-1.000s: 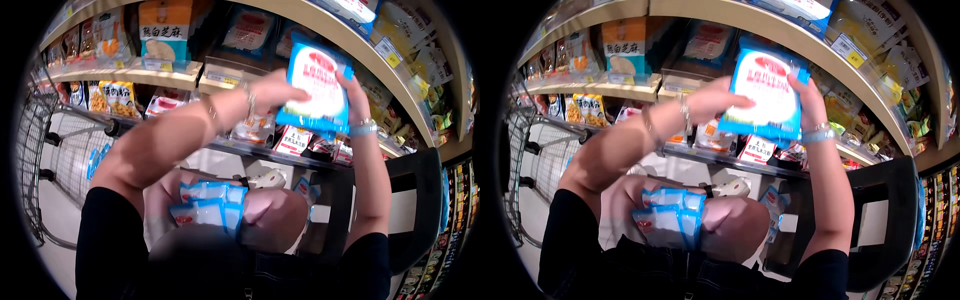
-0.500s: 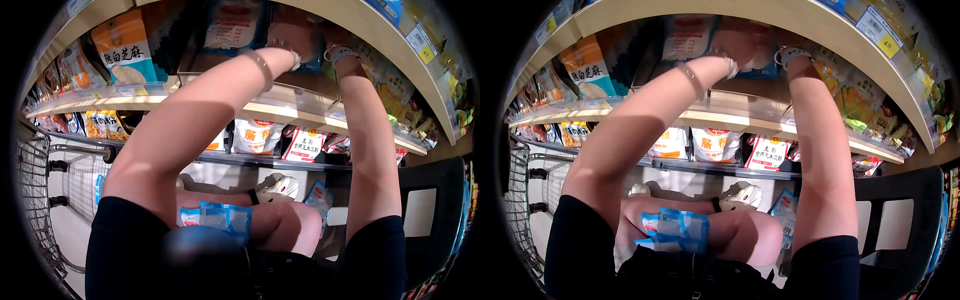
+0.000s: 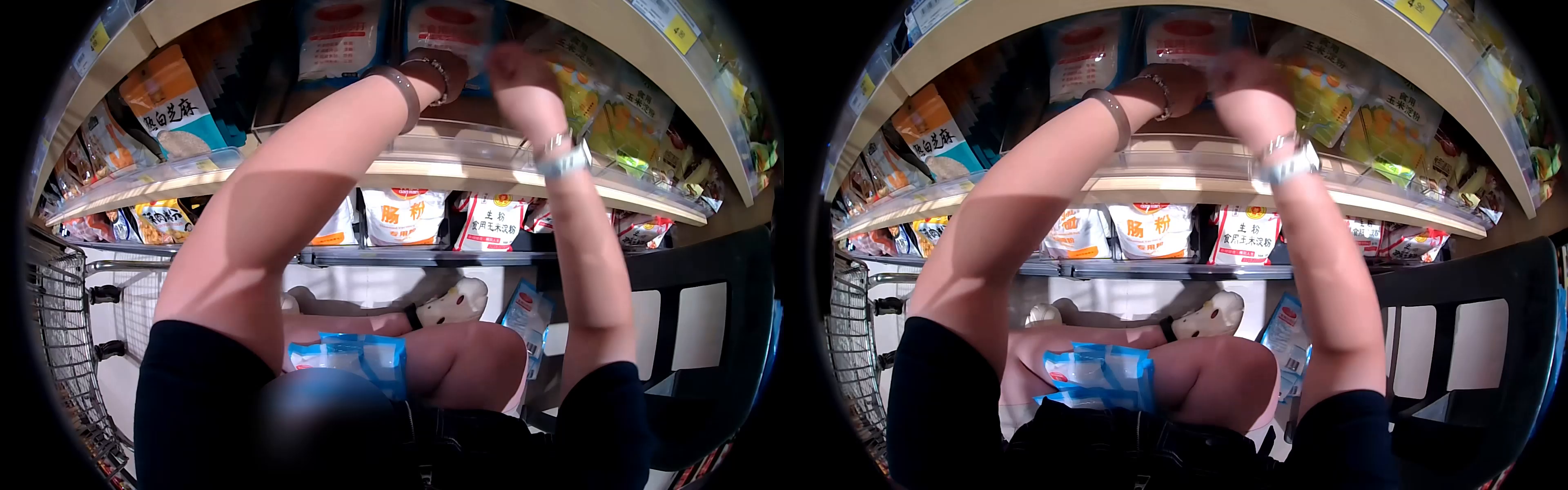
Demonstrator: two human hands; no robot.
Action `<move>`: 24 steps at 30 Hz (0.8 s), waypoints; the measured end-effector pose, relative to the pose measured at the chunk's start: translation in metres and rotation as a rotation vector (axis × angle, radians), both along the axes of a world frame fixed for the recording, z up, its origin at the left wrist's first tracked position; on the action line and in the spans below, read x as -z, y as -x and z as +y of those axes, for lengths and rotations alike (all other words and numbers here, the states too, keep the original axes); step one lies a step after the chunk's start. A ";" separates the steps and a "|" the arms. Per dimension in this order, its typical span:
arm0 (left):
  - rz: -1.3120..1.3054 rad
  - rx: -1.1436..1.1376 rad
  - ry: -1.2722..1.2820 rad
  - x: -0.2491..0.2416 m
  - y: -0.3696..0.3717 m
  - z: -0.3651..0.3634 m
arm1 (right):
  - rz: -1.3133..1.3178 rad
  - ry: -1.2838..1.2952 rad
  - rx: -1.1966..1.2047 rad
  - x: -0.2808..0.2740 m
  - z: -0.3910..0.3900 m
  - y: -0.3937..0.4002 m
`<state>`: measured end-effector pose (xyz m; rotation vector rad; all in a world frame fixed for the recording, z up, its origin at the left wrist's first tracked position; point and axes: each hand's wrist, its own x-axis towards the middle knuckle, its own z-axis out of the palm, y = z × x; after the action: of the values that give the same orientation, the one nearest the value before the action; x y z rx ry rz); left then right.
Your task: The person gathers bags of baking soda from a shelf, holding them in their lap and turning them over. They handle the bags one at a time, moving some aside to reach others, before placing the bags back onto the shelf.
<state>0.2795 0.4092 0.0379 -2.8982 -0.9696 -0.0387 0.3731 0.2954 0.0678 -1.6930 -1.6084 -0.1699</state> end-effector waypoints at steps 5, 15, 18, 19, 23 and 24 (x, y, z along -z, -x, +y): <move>0.052 0.059 -0.102 -0.010 0.003 -0.014 | -0.182 -0.054 -0.099 0.036 -0.049 0.040; 0.129 0.056 0.022 -0.016 -0.001 -0.007 | -0.146 -0.239 0.003 0.047 -0.047 0.047; 0.100 0.037 0.121 -0.003 0.002 0.002 | -0.154 -0.199 0.012 0.044 -0.052 0.048; 0.087 0.059 0.128 0.010 0.003 0.012 | -0.160 -0.176 0.012 0.042 -0.053 0.048; 0.126 0.123 0.275 -0.035 0.019 -0.021 | -0.214 -0.173 -0.084 0.050 -0.061 0.039; 0.000 0.198 0.251 -0.041 0.030 -0.027 | -0.253 -0.225 -0.060 0.052 -0.065 0.040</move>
<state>0.2493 0.3819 0.0785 -3.2139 -0.7313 0.0755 0.3334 0.2302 0.0162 -1.4938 -1.7489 -0.5332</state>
